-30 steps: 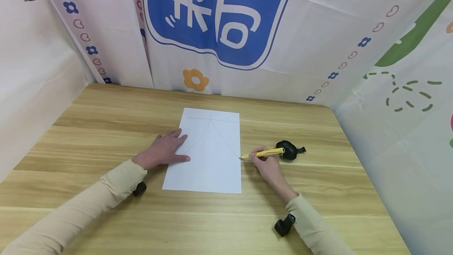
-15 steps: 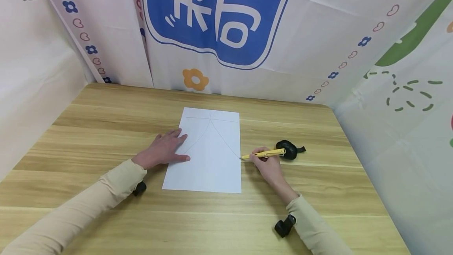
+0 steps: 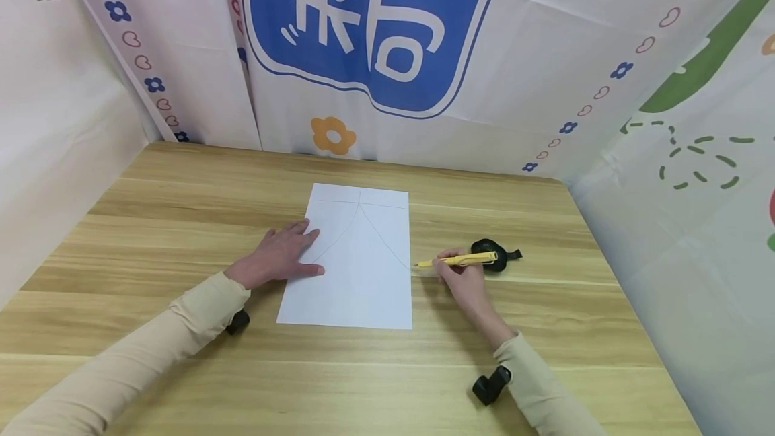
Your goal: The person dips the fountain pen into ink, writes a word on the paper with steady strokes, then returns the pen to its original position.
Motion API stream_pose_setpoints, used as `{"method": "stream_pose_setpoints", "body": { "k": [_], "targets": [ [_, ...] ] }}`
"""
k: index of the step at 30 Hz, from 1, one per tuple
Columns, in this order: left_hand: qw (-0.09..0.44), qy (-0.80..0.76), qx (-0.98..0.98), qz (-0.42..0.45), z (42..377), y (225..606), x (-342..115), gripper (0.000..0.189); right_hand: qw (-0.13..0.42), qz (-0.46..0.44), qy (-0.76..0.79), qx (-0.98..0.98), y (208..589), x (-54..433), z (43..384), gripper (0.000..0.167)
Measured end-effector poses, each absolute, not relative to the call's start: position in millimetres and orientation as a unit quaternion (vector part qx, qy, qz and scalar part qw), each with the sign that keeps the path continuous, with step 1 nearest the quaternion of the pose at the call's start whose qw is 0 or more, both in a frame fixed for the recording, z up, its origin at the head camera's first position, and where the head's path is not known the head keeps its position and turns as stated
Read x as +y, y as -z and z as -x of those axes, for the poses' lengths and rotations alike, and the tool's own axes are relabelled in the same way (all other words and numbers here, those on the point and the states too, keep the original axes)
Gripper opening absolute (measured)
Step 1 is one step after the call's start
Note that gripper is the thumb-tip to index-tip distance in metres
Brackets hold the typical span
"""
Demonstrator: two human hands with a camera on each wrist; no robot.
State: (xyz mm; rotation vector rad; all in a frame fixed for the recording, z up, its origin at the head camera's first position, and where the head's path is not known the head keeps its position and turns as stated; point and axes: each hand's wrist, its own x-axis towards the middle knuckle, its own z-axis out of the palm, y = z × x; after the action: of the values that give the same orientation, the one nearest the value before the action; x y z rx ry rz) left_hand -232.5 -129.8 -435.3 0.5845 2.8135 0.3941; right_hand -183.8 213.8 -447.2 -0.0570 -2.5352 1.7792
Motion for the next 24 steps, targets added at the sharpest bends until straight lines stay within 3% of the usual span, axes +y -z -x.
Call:
{"method": "stream_pose_setpoints", "body": {
  "k": [13, 24],
  "targets": [
    [0.115, -0.129, 0.963, -0.206, 232, 434, -129, 0.084, 0.063, 0.023, -0.603, -0.795, 429, 250, 185, 0.018],
    [0.117, -0.122, 0.963, -0.207, 233, 434, -130, 0.084, 0.112, 0.080, -0.623, -0.770, 418, 283, 175, 0.015]
  ]
}}
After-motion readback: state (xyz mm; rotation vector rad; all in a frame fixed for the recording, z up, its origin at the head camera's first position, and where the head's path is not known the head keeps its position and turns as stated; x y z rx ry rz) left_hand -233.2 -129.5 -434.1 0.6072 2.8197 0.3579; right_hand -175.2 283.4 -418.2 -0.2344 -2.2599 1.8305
